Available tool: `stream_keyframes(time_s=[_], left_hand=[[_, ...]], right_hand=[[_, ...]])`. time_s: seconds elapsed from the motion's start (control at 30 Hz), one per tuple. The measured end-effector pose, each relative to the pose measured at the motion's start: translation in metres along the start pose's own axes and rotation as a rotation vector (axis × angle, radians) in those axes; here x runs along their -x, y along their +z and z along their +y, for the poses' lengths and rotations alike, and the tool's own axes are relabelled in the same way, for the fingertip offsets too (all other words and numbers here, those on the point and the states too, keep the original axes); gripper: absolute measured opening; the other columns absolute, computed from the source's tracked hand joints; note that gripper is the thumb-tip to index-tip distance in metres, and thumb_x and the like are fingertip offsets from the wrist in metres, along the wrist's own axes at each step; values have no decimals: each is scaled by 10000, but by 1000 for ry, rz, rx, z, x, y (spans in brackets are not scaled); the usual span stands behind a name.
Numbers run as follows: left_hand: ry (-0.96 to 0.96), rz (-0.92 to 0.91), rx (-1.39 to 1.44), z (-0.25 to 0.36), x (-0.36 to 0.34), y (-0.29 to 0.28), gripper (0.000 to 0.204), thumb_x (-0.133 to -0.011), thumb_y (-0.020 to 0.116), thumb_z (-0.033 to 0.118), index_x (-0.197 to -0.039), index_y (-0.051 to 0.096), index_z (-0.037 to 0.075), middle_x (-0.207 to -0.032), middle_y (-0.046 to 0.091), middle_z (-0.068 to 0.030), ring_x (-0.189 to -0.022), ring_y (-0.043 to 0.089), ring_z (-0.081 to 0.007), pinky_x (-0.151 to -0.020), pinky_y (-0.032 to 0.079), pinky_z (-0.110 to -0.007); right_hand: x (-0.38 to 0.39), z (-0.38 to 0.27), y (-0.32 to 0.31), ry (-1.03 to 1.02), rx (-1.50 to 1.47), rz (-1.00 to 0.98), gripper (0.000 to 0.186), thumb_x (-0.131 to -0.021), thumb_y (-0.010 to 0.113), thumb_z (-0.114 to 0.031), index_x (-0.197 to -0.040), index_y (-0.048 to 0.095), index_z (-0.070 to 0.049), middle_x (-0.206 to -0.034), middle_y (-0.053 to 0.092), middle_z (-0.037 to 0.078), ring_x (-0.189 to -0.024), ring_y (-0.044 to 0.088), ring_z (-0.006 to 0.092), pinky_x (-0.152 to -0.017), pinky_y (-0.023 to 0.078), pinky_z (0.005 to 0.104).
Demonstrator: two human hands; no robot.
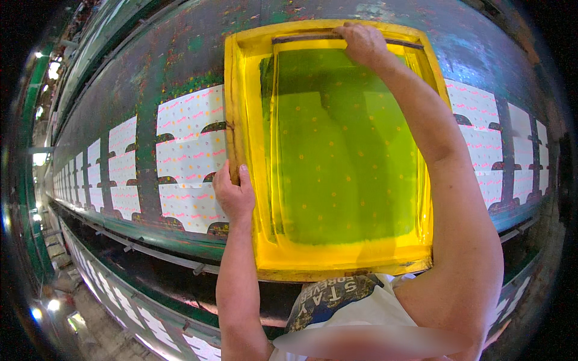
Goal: The person holds a yellow screen printing frame over a conveyor belt and uses a squeegee to spread green ink across the mesh. The person repeatedly pulls the squeegee across the screen to coat the surface with ink.
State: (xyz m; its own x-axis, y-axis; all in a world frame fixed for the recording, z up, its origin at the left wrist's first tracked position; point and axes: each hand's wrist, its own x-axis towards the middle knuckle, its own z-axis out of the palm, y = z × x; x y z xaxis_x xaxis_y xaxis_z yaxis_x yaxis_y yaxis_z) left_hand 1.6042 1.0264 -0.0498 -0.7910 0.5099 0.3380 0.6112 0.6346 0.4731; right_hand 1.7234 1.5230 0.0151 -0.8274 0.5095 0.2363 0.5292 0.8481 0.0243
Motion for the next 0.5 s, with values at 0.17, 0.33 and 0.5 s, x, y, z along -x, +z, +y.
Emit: stream_keyframes(time_s=[0.17, 0.33, 0.5], left_hand=[[22, 4, 16, -1, 0, 1, 512, -1044, 736, 317, -1354, 688, -88, -1239, 727, -285, -1201, 659, -461, -1056, 533, -549], [4, 22, 15, 3, 0, 1, 513, -1041, 737, 315, -1359, 685, -85, -1232, 726, -282, -1191, 661, -464, -1047, 534, -552], [29, -12, 29, 4, -4, -2, 526, -1034, 744, 312, -1381, 677, -78, -1258, 717, -287, -1201, 657, -466, -1046, 536, -552]], right_hand=[[-1, 13, 0, -29, 7, 14, 523, -895, 638, -45, -1394, 734, -169, -1290, 784, 149, -1205, 739, 373, -1008, 600, 529], [-3, 16, -15, -22, 15, -104, 465, -878, 645, -93, -1324, 772, -140, -1255, 794, 156, -1190, 744, 390, -991, 605, 543], [36, -6, -36, -63, -12, -234, 411, -861, 667, -122, -1249, 798, -157, -1163, 810, 156, -1104, 769, 411, -945, 628, 542]])
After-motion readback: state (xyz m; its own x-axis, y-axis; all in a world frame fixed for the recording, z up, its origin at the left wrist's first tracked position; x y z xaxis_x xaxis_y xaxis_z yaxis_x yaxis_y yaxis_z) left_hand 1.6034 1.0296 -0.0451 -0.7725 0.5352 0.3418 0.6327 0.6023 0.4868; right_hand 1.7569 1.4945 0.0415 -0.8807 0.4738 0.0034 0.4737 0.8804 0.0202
